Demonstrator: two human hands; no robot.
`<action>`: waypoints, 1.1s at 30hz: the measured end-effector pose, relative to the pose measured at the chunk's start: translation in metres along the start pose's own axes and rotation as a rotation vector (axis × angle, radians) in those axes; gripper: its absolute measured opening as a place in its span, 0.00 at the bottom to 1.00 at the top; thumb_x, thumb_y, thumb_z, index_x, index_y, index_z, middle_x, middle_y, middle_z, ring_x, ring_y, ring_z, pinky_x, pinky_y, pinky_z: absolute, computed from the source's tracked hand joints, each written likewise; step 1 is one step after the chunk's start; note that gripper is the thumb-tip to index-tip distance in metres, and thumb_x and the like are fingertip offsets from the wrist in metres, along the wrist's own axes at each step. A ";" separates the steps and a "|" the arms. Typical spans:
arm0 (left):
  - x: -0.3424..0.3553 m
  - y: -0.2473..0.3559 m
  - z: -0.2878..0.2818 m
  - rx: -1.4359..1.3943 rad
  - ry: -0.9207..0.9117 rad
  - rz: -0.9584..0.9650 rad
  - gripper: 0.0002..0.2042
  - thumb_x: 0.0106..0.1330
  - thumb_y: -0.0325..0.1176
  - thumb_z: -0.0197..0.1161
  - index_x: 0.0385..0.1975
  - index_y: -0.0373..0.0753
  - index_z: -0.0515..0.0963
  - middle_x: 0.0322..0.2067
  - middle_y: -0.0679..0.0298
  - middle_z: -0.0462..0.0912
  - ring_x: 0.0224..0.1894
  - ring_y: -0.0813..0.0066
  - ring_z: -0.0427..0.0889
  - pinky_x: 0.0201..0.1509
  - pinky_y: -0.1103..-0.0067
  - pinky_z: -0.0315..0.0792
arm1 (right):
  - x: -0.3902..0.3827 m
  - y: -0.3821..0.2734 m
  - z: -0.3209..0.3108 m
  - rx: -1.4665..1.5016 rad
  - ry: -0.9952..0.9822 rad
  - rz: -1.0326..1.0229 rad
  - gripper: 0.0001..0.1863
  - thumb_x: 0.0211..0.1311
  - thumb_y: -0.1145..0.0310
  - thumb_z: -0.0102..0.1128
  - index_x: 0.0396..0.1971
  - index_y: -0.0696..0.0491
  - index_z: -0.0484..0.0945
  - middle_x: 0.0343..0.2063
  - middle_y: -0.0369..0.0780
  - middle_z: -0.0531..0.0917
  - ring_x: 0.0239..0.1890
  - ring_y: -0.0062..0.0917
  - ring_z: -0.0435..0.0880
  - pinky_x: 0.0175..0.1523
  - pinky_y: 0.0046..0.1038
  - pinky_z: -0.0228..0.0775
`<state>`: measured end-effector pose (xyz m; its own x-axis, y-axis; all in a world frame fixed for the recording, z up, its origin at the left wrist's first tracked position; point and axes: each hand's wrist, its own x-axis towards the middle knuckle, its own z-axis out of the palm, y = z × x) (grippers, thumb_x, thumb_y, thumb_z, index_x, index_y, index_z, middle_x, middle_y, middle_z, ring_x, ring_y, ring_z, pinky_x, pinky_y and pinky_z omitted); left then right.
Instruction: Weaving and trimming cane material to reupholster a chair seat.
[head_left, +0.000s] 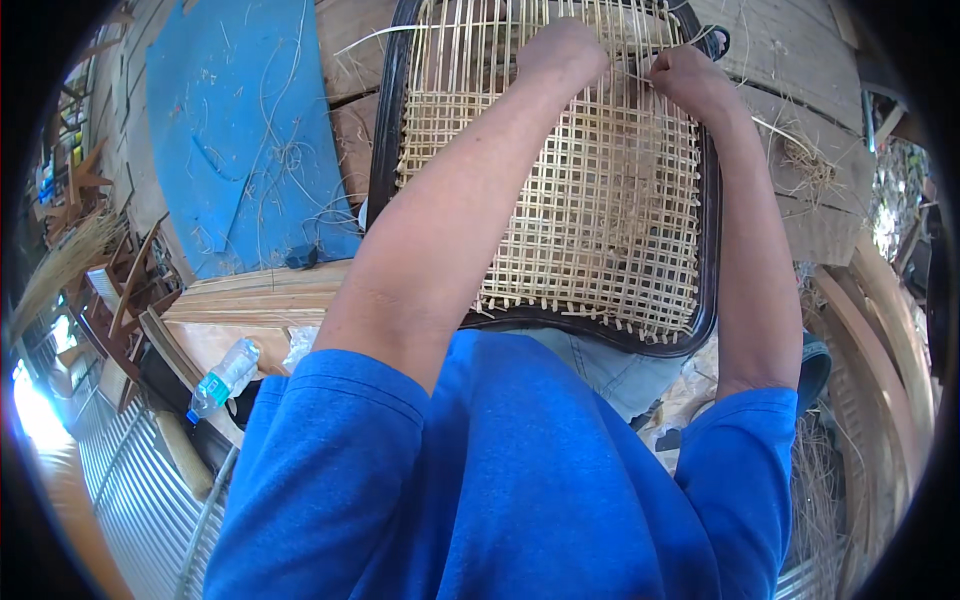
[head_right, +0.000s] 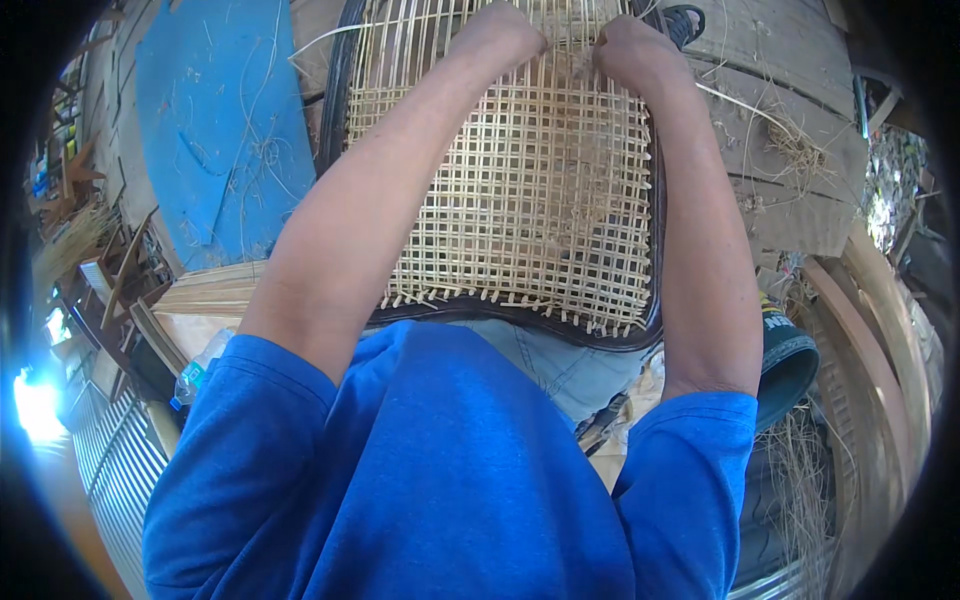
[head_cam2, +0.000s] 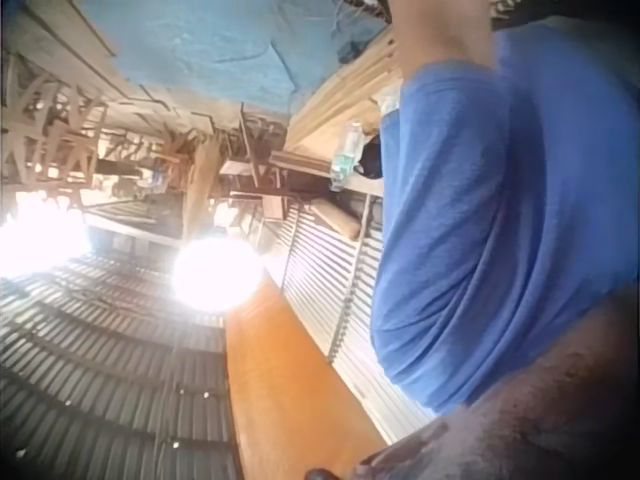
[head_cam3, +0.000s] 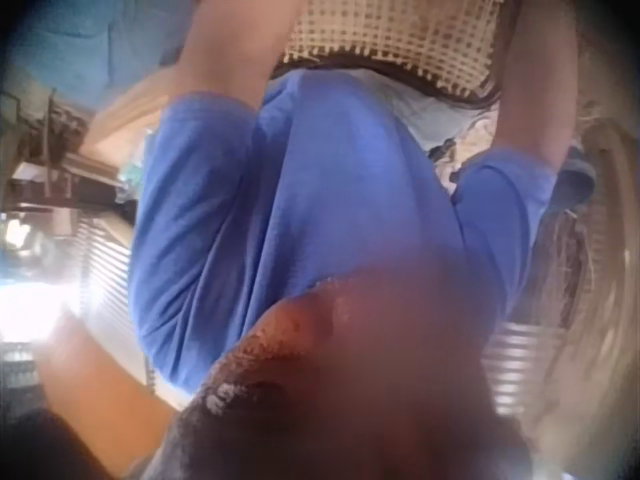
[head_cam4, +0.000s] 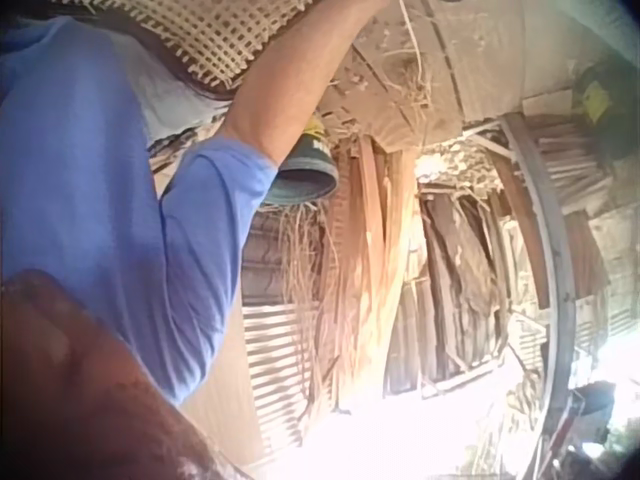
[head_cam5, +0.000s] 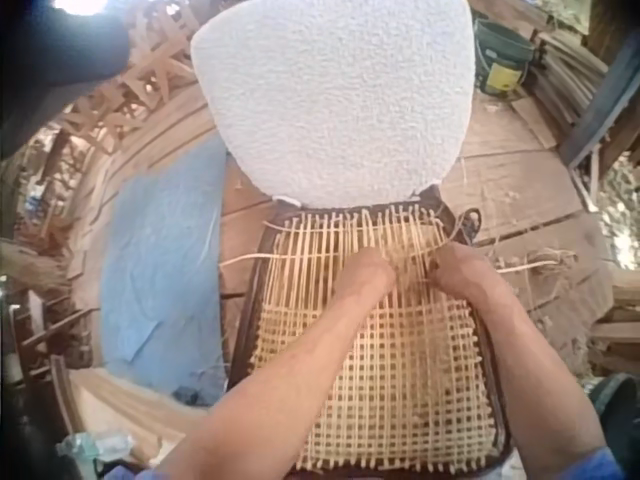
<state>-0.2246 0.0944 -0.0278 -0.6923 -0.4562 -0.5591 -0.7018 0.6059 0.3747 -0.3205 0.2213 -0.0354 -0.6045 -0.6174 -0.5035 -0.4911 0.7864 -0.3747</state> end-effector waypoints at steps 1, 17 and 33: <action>-0.005 0.001 -0.002 0.032 -0.015 0.016 0.12 0.51 0.32 0.56 0.34 0.36 0.79 0.36 0.54 0.80 0.40 0.61 0.80 0.42 0.72 0.73 | 0.001 0.002 0.000 0.011 0.013 -0.019 0.13 0.44 0.69 0.48 0.27 0.58 0.79 0.24 0.49 0.80 0.27 0.39 0.80 0.36 0.34 0.71; -0.015 -0.012 0.022 -0.117 0.031 -0.050 0.12 0.54 0.40 0.56 0.31 0.38 0.78 0.32 0.58 0.80 0.38 0.64 0.79 0.43 0.71 0.71 | 0.020 0.023 0.027 -0.153 0.158 0.029 0.11 0.49 0.65 0.50 0.29 0.54 0.78 0.27 0.46 0.79 0.31 0.38 0.78 0.37 0.37 0.68; 0.005 -0.008 0.003 0.056 -0.075 0.157 0.11 0.58 0.31 0.49 0.33 0.35 0.78 0.32 0.51 0.79 0.37 0.58 0.78 0.45 0.68 0.70 | -0.016 0.006 0.016 0.030 0.231 0.033 0.15 0.51 0.59 0.54 0.35 0.51 0.77 0.32 0.45 0.80 0.37 0.38 0.79 0.42 0.34 0.68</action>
<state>-0.2219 0.0892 -0.0365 -0.7768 -0.3045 -0.5512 -0.5742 0.7019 0.4214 -0.3038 0.2359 -0.0415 -0.7492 -0.5767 -0.3257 -0.4518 0.8046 -0.3854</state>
